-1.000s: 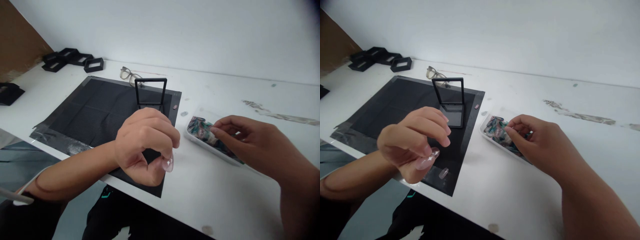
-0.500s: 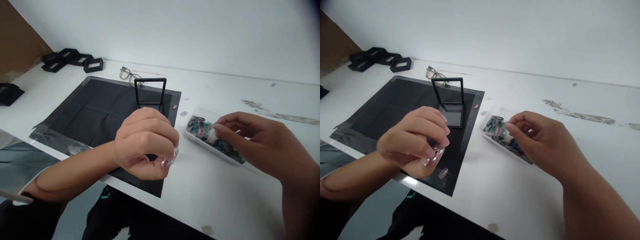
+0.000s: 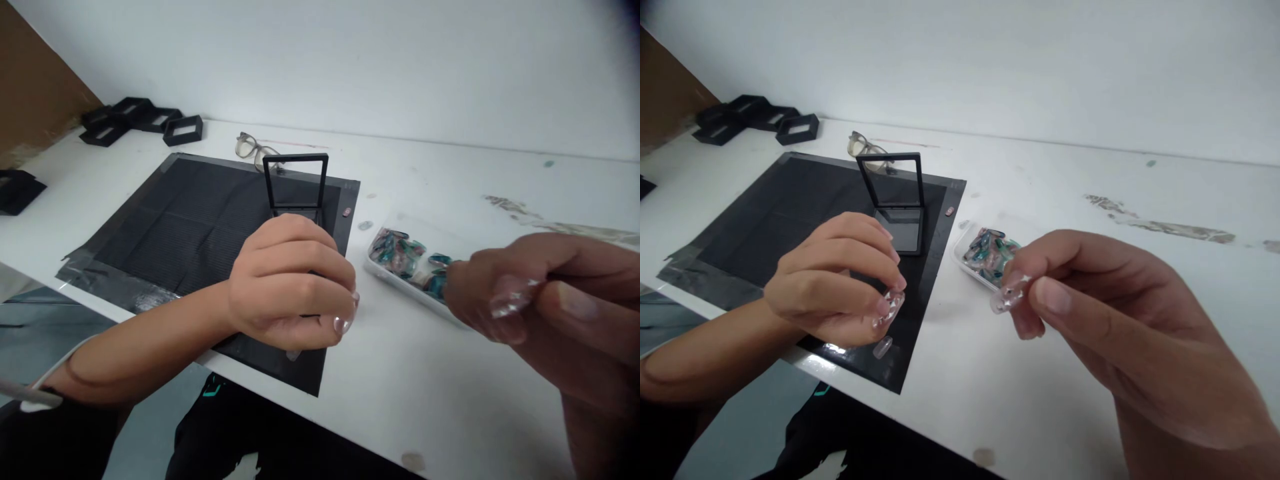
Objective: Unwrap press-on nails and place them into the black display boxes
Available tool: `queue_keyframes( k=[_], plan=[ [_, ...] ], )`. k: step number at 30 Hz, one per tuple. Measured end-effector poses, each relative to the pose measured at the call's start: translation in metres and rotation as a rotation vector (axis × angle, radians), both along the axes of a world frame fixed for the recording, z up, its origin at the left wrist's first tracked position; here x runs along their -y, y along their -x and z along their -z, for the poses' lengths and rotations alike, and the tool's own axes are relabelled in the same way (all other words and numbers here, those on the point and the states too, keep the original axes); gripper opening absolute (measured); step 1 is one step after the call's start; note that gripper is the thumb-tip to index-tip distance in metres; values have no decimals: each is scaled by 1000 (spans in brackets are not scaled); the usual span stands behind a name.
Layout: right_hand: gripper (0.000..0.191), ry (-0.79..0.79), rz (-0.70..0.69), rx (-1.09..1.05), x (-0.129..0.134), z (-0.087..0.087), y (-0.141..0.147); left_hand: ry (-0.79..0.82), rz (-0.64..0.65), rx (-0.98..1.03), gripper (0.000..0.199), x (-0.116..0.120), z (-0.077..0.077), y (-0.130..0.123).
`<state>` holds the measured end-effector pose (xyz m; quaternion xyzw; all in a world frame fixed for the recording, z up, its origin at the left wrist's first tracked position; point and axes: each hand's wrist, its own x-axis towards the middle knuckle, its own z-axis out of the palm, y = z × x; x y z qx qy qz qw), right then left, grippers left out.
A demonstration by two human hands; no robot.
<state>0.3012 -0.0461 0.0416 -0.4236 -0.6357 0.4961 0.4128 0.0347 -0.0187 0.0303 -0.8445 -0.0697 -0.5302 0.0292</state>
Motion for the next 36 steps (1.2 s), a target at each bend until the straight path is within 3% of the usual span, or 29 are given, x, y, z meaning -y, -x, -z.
queue_keyframes(
  k=[4, 14, 19, 22, 25, 27, 32, 36],
  plan=[
    [13, -5, -60, -53, 4, -3, -1, -1, -31, -35, 10, -2, 1, 1],
    [17, -90, -62, -69, -1, 7, -3, -12, -77, -6, 10, -1, 1, -1],
    [5, -46, 118, -68, -5, 9, 0, -149, -184, 9, 10, -20, -1, 17],
    [7, -30, 209, -43, -11, 13, 1, -142, -371, -25, 7, -33, -5, 37],
    [12, -31, 249, -4, -16, 15, 2, -13, -652, -159, 12, -42, -6, 59],
    [15, -40, 274, 22, -17, 15, 2, 116, -769, -304, 9, -48, -2, 69],
    [20, -67, 296, 108, -17, 13, 5, 327, -779, -557, 5, -58, 11, 75],
    [22, -86, 275, 159, -17, 13, 4, 555, -840, -674, 11, -55, 10, 71]
  ],
)
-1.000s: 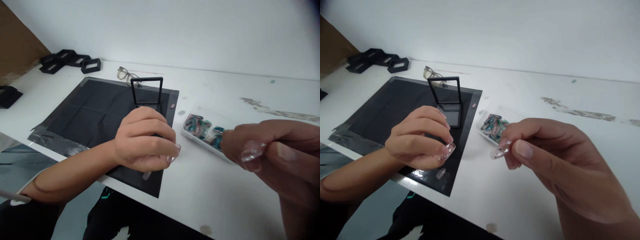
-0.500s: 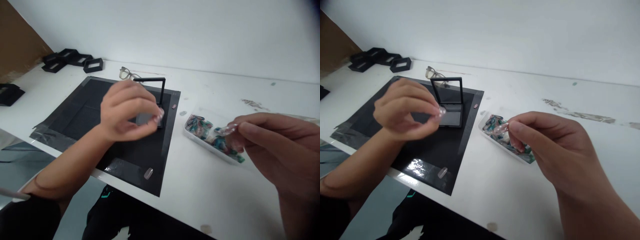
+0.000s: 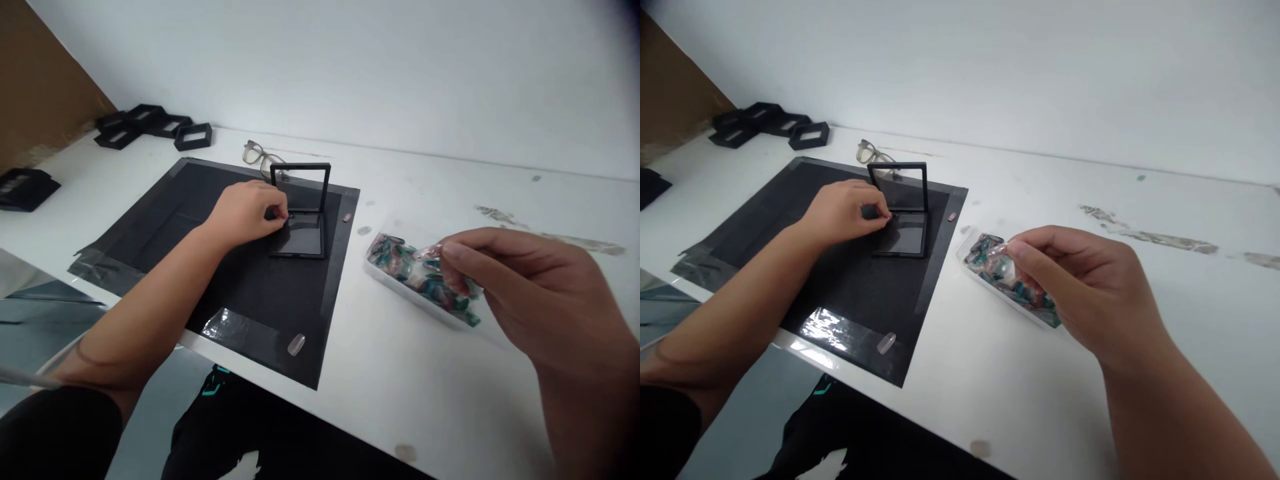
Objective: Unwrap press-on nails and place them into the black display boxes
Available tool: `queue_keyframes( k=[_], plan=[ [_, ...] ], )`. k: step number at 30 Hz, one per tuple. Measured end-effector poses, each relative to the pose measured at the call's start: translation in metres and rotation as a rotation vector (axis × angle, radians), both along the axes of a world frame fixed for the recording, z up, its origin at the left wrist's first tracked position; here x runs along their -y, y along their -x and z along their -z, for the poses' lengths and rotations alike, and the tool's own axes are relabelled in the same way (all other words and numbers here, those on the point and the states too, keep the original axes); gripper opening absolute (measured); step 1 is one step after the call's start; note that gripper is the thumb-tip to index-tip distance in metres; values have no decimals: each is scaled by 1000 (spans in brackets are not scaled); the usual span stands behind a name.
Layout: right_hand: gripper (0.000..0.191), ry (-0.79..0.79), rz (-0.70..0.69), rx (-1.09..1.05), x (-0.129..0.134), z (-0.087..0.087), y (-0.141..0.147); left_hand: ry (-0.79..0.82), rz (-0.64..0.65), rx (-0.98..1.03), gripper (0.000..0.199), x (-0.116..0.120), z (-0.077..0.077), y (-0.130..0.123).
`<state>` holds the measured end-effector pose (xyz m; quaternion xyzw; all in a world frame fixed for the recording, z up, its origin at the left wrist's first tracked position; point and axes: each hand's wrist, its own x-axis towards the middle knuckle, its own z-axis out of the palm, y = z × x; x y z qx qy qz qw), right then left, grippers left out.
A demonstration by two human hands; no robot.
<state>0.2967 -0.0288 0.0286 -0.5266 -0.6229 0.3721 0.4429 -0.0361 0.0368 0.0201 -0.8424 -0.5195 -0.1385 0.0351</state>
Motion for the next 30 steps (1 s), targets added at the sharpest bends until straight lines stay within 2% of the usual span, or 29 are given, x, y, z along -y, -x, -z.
queue_keyframes(
  k=[4, 8, 14, 19, 26, 30],
  plan=[
    [24, 8, 6, 24, -1, 1, 0, 137, -46, 9, 22, 4, -8, 2],
    [27, 9, 9, 79, -1, 1, 0, 246, 20, 7, 34, 6, -15, 7],
    [27, 17, 10, 105, 2, 2, 0, 309, 68, -30, 45, 11, -20, 8],
    [26, 6, 11, 120, 3, 2, 1, 310, 61, -19, 40, 10, -18, 7],
    [26, 2, 20, 133, 5, 0, 2, 380, -89, 219, 34, 4, -15, 3],
    [24, -12, -24, 120, 6, -2, 2, 415, -107, 341, 38, 0, -10, 5]
  ],
)
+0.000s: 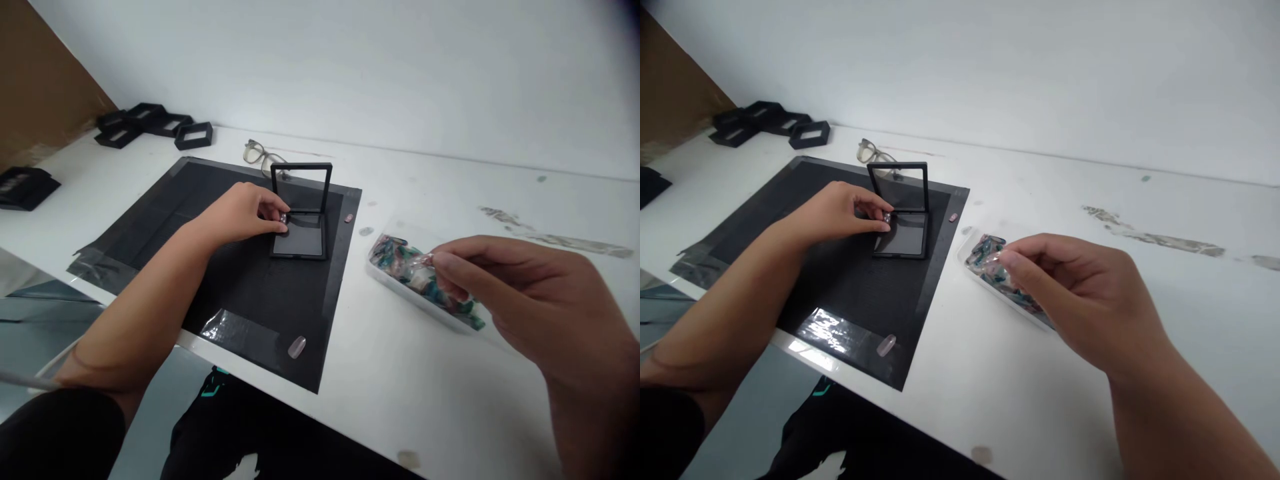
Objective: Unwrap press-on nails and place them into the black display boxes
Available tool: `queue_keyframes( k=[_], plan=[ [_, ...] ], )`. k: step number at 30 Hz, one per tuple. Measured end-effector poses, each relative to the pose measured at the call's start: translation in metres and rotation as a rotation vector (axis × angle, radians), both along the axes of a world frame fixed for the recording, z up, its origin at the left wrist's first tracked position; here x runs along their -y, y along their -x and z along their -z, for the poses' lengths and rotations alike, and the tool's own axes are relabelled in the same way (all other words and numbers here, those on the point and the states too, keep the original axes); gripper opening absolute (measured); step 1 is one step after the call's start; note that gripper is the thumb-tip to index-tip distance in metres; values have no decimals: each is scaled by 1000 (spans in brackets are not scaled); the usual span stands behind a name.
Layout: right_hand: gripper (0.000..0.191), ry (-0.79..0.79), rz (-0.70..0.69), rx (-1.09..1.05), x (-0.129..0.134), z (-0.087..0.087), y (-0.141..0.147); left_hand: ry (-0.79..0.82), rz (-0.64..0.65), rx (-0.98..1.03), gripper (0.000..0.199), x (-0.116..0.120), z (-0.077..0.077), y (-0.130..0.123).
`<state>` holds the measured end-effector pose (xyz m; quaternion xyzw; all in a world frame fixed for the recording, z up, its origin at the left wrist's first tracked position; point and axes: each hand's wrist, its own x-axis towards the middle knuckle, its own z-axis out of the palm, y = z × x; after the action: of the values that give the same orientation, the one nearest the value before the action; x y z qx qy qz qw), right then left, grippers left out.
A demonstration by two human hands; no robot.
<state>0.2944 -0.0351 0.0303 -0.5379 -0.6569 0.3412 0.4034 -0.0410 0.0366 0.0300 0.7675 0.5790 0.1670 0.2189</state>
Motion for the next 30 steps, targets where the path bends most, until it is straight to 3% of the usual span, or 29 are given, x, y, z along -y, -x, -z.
queue_keyframes(
  k=[10, 17, 23, 30],
  plan=[
    [25, 17, -1, 54, 2, -6, 5, 34, -51, -24, 46, -4, 2, 5],
    [22, 25, -73, -20, -2, 0, -2, 38, 18, -48, 39, -1, -1, 2],
    [11, 59, -207, -272, -1, 1, -10, 57, 67, -36, 37, 3, -3, -2],
    [8, 83, -242, -261, 0, 4, -14, 54, 116, 92, 37, 10, -9, -7]
  ],
)
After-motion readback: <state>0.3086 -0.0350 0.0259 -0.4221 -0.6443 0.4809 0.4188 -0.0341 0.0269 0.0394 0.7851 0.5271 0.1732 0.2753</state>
